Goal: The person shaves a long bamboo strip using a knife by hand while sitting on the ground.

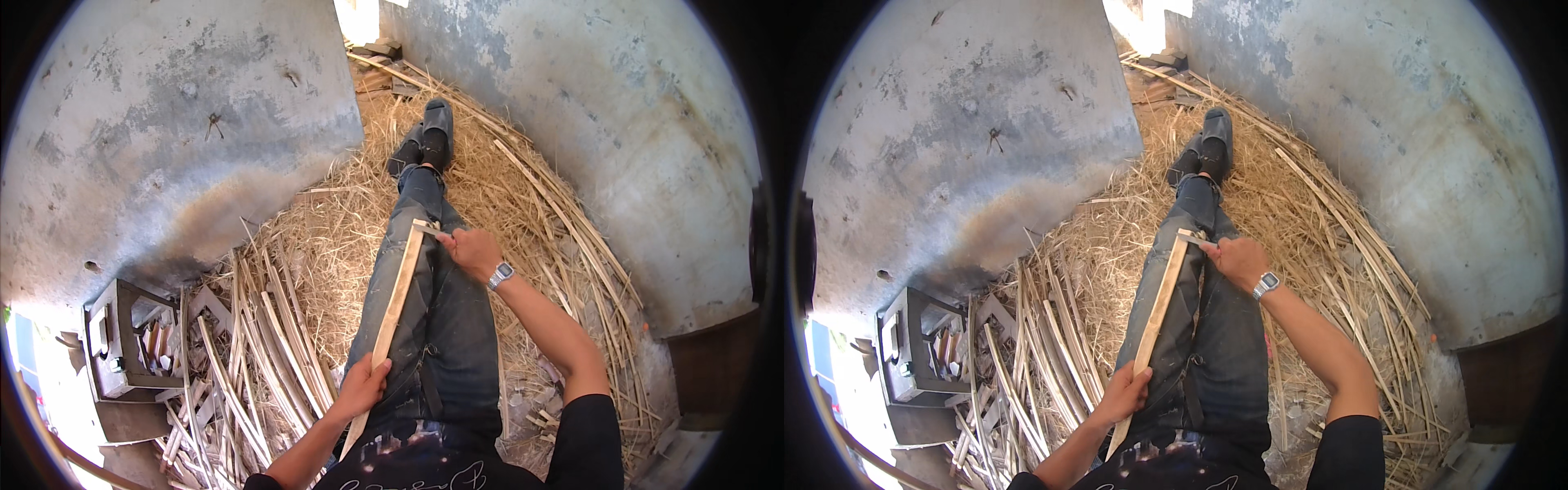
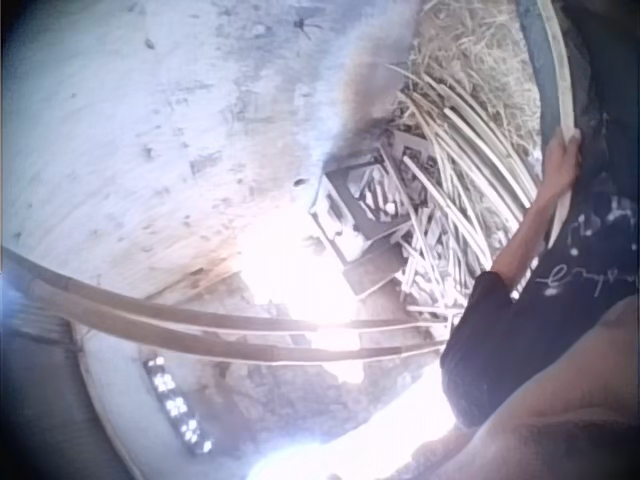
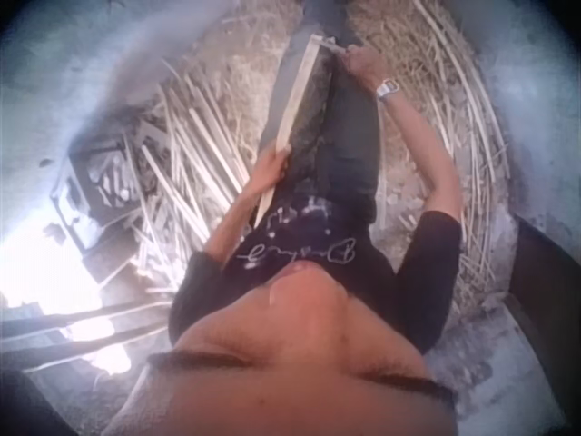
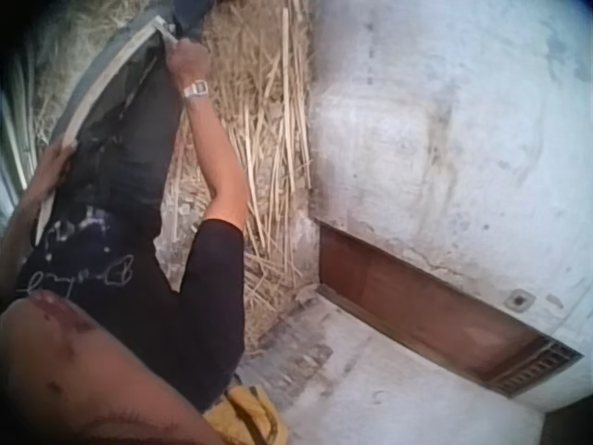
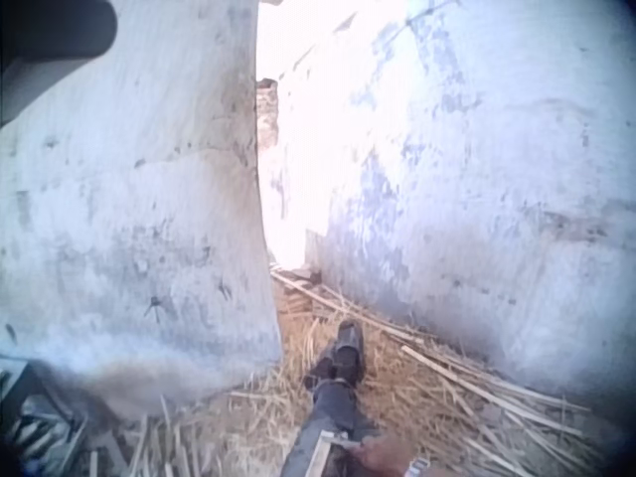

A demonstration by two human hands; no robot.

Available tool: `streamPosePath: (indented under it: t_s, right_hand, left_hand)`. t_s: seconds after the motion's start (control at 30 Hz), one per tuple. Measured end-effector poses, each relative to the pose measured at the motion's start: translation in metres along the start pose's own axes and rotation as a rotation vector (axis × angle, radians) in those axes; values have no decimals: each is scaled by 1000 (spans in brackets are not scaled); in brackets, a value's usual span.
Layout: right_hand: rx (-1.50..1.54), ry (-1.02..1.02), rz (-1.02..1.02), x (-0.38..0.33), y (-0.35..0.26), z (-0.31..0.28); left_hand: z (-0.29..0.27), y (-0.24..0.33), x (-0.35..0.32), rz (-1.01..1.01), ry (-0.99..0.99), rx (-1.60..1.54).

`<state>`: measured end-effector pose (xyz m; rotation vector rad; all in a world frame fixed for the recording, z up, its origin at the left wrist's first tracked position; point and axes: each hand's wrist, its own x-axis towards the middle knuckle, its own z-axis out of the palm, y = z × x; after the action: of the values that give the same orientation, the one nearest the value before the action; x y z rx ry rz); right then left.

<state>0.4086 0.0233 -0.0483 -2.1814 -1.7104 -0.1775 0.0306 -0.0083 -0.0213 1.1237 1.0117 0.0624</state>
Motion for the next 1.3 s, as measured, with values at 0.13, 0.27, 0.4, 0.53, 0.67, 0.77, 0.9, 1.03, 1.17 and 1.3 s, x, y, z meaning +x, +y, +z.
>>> streamPosePath:
  t_s: [0.13,0.27,0.4,0.53,0.67,0.77,0.9,1.03,1.17,1.3]
  right_hand:
    - [56,8,58,-14,-25,12]
    - [93,-148,-145,-28,-42,1]
    - [25,-62,234,9,64,10]
    - [177,28,209,1,1,-10]
    - [178,-114,-21,-51,-64,-19]
    - [190,-179,-50,-90,-95,-19]
    - [249,-220,-62,-102,-98,-18]
    - [211,-190,-116,-98,-90,-9]
    - [231,-155,-168,-86,-86,4]
    - [164,-25,-67,-62,-65,23]
  left_hand:
    - [3,4,-3,-44,3,-25]
    - [0,2,-11,-18,25,30]
    - [5,-4,-7,0,-53,-11]
    - [-2,-15,-4,-20,-47,-94]
    - [3,1,-7,-57,-62,-102]
    - [3,-1,-5,-43,-32,-67]
    - [5,-4,-6,-16,-26,-18]
    - [6,-8,-4,46,57,150]
    - [4,-9,-1,119,126,266]
    - [3,-8,-4,149,166,324]
